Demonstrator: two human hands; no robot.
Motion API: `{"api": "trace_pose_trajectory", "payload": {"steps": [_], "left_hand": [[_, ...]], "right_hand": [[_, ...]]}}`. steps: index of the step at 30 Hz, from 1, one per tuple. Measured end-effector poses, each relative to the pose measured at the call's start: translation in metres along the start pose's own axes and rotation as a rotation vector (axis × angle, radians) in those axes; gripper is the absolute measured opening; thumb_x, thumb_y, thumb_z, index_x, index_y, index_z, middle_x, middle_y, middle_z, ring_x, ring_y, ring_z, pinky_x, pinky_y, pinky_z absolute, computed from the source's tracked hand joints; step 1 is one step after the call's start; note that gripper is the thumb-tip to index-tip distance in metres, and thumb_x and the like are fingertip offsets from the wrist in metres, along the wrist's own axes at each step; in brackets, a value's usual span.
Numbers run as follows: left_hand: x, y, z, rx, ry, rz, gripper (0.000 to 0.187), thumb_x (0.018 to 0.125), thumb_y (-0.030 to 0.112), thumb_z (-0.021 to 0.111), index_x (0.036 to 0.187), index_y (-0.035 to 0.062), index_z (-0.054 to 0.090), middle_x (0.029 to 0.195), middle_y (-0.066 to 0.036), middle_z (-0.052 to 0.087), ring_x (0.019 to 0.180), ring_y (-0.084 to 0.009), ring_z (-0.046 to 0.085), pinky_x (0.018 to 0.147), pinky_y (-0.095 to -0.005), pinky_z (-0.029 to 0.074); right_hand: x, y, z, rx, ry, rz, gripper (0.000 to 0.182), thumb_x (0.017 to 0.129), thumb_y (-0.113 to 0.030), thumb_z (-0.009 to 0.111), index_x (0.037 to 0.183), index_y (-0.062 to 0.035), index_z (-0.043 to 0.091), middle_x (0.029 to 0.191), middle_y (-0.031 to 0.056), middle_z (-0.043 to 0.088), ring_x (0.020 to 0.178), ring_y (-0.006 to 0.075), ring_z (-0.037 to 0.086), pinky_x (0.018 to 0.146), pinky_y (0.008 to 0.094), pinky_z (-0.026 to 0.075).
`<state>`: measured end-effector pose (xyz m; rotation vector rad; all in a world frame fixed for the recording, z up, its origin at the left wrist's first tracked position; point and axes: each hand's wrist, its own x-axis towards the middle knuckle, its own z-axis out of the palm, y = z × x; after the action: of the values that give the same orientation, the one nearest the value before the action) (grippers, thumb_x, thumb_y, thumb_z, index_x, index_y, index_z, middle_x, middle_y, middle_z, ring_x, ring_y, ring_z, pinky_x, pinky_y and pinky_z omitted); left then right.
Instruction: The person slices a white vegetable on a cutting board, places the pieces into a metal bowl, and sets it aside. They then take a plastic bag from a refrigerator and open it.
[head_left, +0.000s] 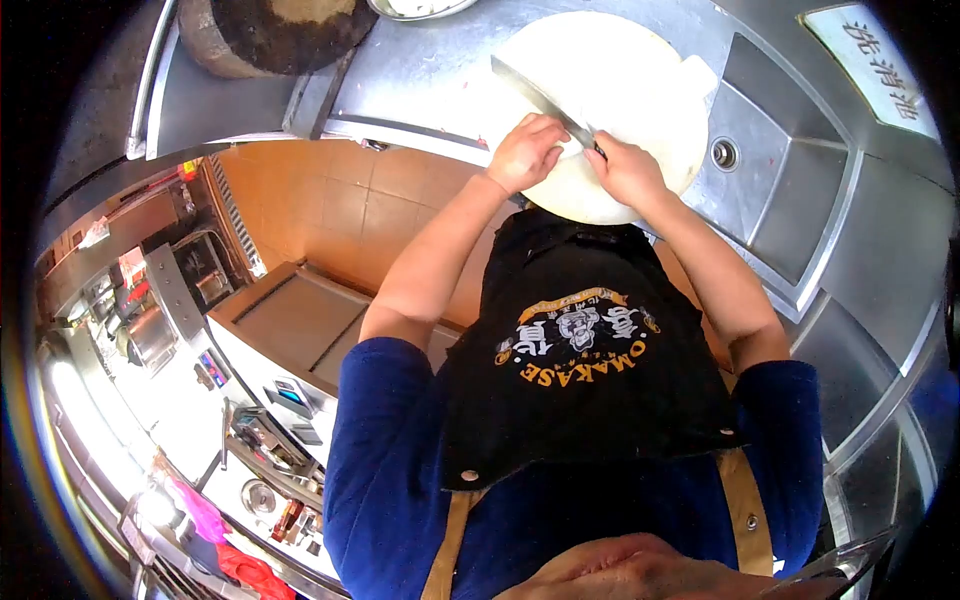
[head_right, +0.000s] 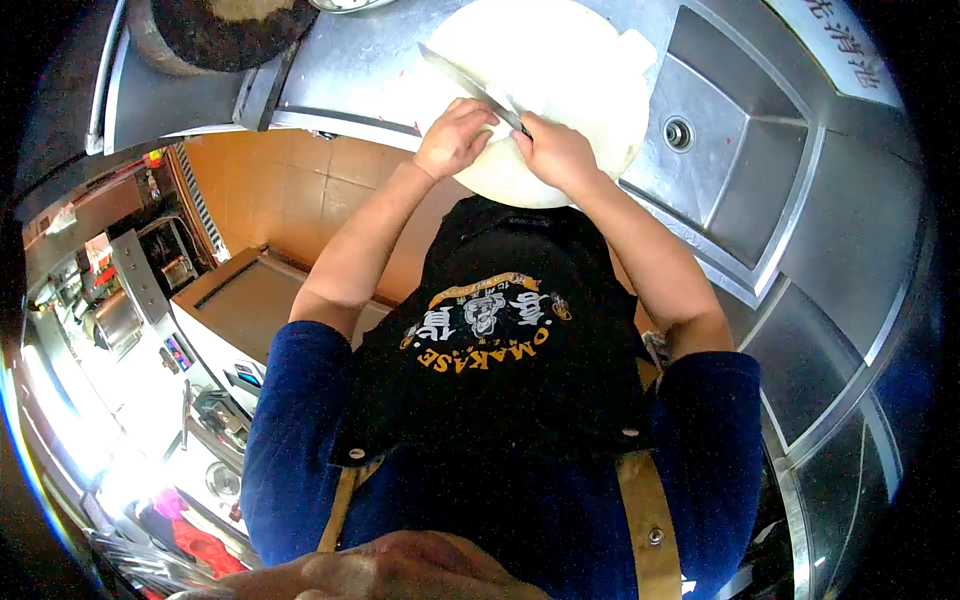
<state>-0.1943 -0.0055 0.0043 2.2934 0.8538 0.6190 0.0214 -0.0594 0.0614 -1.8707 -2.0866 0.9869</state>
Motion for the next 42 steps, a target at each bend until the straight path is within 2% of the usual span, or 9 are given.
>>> {"api": "trace_pose_trajectory", "payload": {"steps": [5,8,14,17,21,26,28,38,42], "left_hand": [[-0.002,0.001,-0.004,-0.013,-0.009,-0.020,0.028,0.077,0.000,0.072,0.103,0.0061,0.064,0.111,-0.012,0.062,0.106,-0.0341,0.057,0.092,-0.0419,0.050],[-0.006,0.001,-0.001,-0.029,0.001,-0.032,0.027,0.078,0.000,0.072,0.103,0.0062,0.064,0.110,-0.013,0.062,0.106,-0.0342,0.057,0.092,-0.0422,0.049],[-0.007,0.000,-0.004,-0.020,0.021,-0.023,0.027,0.078,0.001,0.071,0.104,0.0058,0.064,0.111,-0.012,0.062,0.107,-0.0340,0.057,0.093,-0.0417,0.049],[-0.009,-0.001,-0.002,-0.011,0.023,-0.027,0.026,0.079,0.002,0.072,0.104,0.0056,0.065,0.111,-0.012,0.062,0.107,-0.0338,0.057,0.093,-0.0415,0.049],[-0.011,-0.001,-0.005,0.001,0.027,-0.040,0.025,0.078,0.002,0.072,0.103,0.0057,0.065,0.111,-0.012,0.062,0.107,-0.0334,0.057,0.093,-0.0413,0.049],[-0.011,-0.002,-0.005,-0.018,0.062,-0.027,0.025,0.077,0.001,0.072,0.101,0.0062,0.065,0.107,-0.012,0.062,0.104,-0.0333,0.057,0.090,-0.0408,0.049],[-0.015,0.000,-0.006,-0.032,0.089,-0.014,0.026,0.075,0.000,0.072,0.099,0.0066,0.065,0.105,-0.012,0.062,0.101,-0.0333,0.057,0.088,-0.0404,0.050],[-0.024,-0.004,-0.004,-0.036,0.096,-0.056,0.023,0.077,0.001,0.072,0.099,0.0056,0.065,0.109,-0.012,0.061,0.106,-0.0339,0.056,0.091,-0.0412,0.049],[-0.029,-0.006,-0.003,-0.046,0.099,-0.070,0.023,0.078,0.001,0.073,0.099,0.0052,0.066,0.111,-0.013,0.061,0.108,-0.0338,0.056,0.094,-0.0408,0.049]], "right_hand": [[-0.002,-0.017,-0.024,-0.028,-0.074,0.064,0.029,0.100,-0.036,0.052,0.108,-0.0090,0.058,0.091,0.0172,0.070,0.084,0.0393,0.067,0.072,0.0501,0.052],[0.007,0.003,0.013,-0.007,-0.047,0.038,0.029,0.100,-0.036,0.052,0.110,-0.0093,0.058,0.091,0.0175,0.070,0.084,0.0401,0.067,0.072,0.0505,0.052],[-0.004,-0.020,-0.017,0.002,-0.055,0.047,0.029,0.100,-0.036,0.052,0.109,-0.0092,0.059,0.091,0.0180,0.069,0.083,0.0404,0.067,0.071,0.0513,0.052],[0.009,0.001,0.019,-0.002,-0.021,0.026,0.029,0.100,-0.036,0.052,0.108,-0.0091,0.058,0.091,0.0180,0.069,0.082,0.0404,0.067,0.071,0.0513,0.051],[0.004,-0.019,-0.005,-0.033,-0.102,0.071,0.029,0.100,-0.036,0.052,0.108,-0.0088,0.058,0.089,0.0178,0.069,0.081,0.0399,0.067,0.071,0.0513,0.051],[0.012,-0.007,0.023,-0.027,0.000,-0.011,0.029,0.100,-0.036,0.052,0.108,-0.0086,0.057,0.085,0.0174,0.069,0.081,0.0388,0.067,0.070,0.0508,0.052],[0.005,-0.024,-0.001,-0.029,-0.046,0.018,0.030,0.100,-0.037,0.052,0.108,-0.0087,0.057,0.086,0.0175,0.069,0.082,0.0388,0.067,0.070,0.0508,0.051],[0.000,-0.040,-0.011,-0.051,-0.115,0.087,0.030,0.100,-0.036,0.053,0.107,-0.0076,0.056,0.088,0.0186,0.069,0.083,0.0400,0.067,0.071,0.0509,0.051],[0.011,-0.029,0.016,-0.031,-0.068,0.029,0.029,0.100,-0.035,0.052,0.110,-0.0078,0.055,0.088,0.0188,0.069,0.082,0.0405,0.067,0.071,0.0520,0.051]]}}
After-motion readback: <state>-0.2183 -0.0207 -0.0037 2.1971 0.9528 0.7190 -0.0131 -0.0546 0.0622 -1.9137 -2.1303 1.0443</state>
